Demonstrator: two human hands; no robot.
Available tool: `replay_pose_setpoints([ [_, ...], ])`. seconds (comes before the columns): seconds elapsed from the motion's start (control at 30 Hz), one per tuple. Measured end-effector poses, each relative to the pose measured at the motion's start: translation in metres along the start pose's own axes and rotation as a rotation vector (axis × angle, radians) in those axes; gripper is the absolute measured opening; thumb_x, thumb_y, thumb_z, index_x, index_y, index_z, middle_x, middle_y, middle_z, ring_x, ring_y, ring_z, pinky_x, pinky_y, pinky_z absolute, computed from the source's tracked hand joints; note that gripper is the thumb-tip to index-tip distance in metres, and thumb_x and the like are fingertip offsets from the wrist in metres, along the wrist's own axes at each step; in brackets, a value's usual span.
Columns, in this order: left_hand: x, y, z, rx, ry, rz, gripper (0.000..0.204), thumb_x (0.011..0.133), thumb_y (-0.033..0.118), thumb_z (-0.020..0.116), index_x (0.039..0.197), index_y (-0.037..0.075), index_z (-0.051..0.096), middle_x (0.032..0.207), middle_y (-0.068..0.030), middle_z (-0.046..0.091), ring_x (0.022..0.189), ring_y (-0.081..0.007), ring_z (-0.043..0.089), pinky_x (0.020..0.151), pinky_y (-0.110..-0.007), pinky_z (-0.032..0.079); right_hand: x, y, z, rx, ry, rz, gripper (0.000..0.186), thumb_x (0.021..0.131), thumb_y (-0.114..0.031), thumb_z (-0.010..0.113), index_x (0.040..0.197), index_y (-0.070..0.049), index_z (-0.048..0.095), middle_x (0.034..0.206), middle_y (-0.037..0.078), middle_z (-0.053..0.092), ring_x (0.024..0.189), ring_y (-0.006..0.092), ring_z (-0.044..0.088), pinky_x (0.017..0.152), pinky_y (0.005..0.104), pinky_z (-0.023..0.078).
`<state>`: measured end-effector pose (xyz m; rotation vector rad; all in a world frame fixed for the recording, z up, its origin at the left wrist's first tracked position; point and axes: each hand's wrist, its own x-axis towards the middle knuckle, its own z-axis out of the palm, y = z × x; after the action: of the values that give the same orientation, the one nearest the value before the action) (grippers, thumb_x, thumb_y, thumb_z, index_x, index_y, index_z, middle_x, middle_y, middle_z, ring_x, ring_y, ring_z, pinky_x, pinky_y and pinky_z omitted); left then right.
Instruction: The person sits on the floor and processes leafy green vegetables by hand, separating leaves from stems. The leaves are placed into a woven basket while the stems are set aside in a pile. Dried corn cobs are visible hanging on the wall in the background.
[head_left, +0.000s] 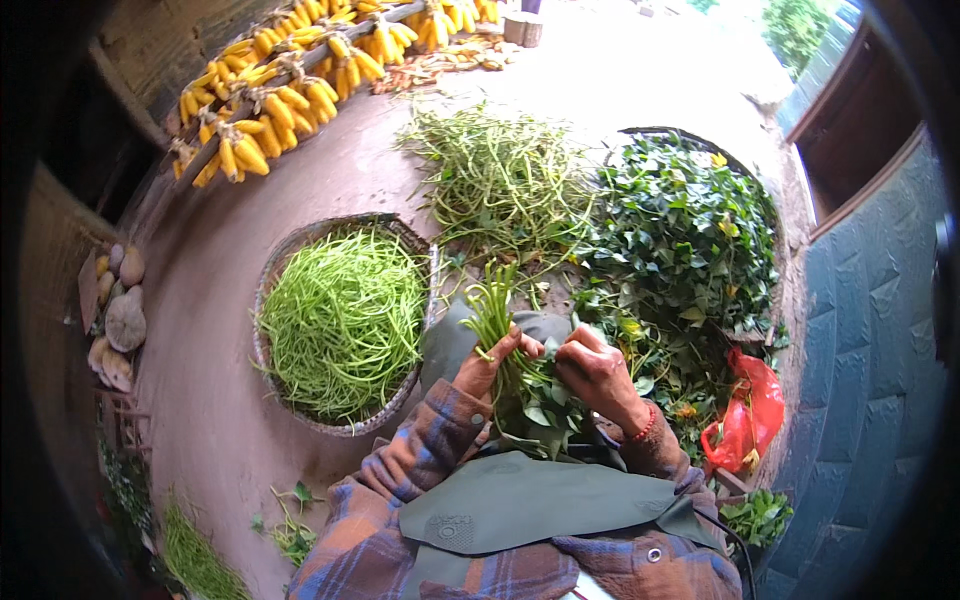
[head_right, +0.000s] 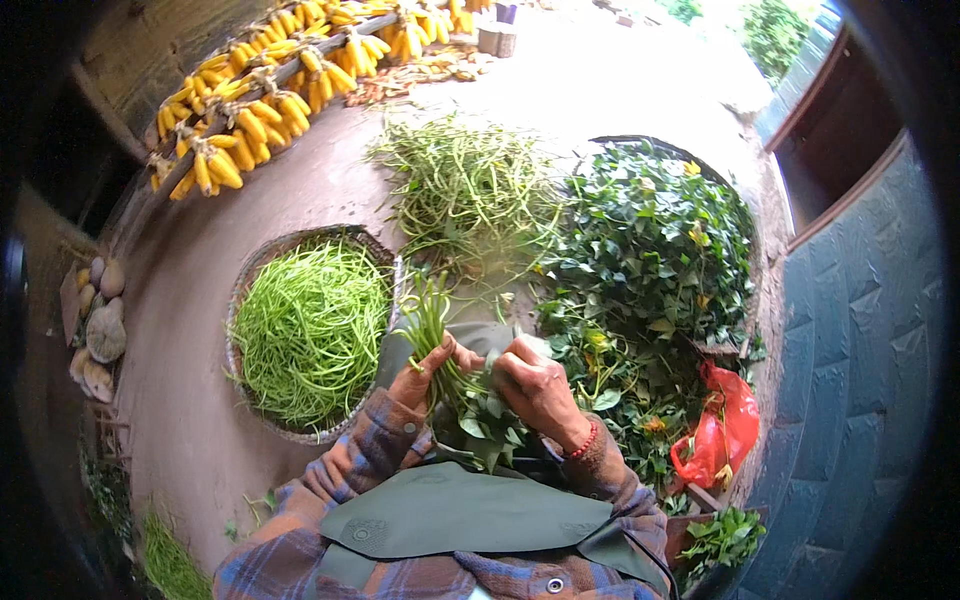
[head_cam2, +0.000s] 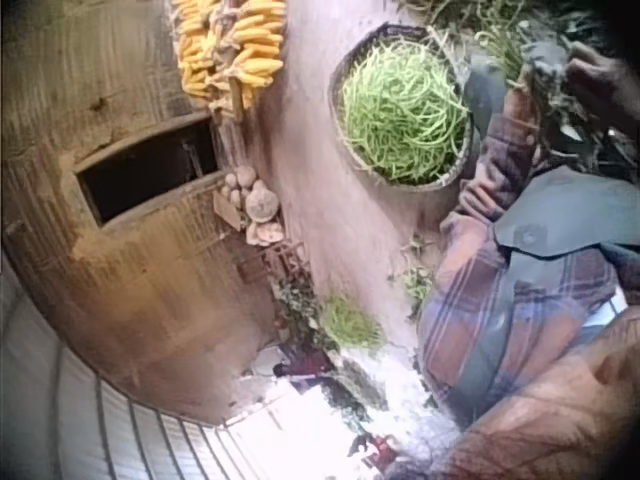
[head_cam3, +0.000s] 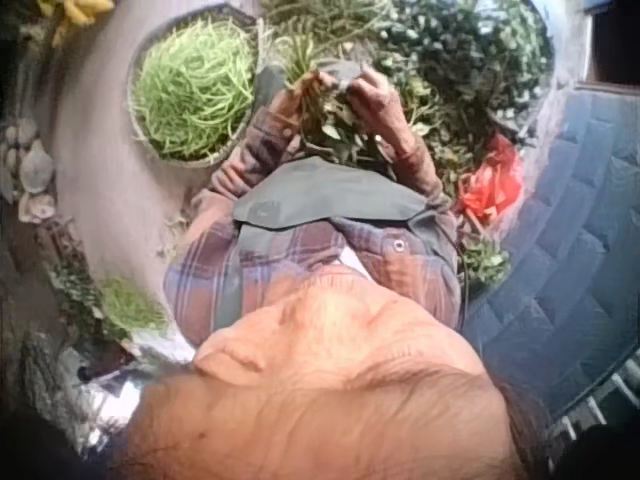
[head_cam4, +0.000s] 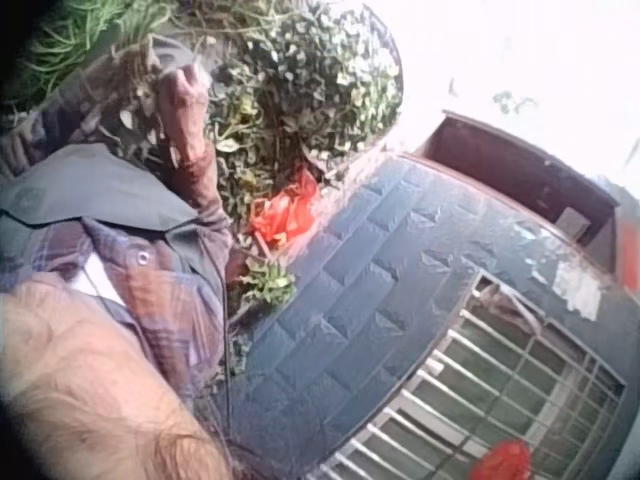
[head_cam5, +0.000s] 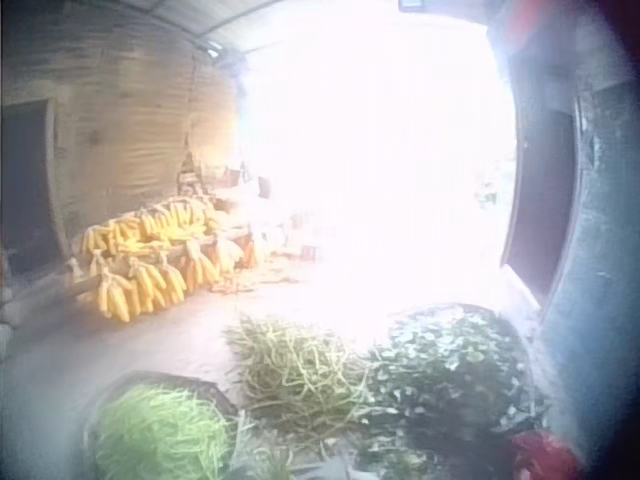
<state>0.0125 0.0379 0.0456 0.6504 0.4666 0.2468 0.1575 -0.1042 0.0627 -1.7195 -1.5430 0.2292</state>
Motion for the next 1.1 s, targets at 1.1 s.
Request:
replay_pose_setpoints([
  [1.1, 0.006, -0.015, -0.003, 0.136, 0.011, 0.062, 0.027, 0.096, 0.033, 0.063, 0.092, 0.008, 0.055, 0.075, -0.0038, 0.057, 0.071, -0.0169, 0.057, 0.069, -0.030, 0.049, -0.021, 0.015, 0.007, -0.143, 0.362, 0.139, 0.005, 0.082, -0.004, 0.054, 0.084, -0.004, 0.059, 0.079, 0.010, 0.058, 0.069, 0.0251, 0.060, 0.059, 0.0343, 0.050],
])
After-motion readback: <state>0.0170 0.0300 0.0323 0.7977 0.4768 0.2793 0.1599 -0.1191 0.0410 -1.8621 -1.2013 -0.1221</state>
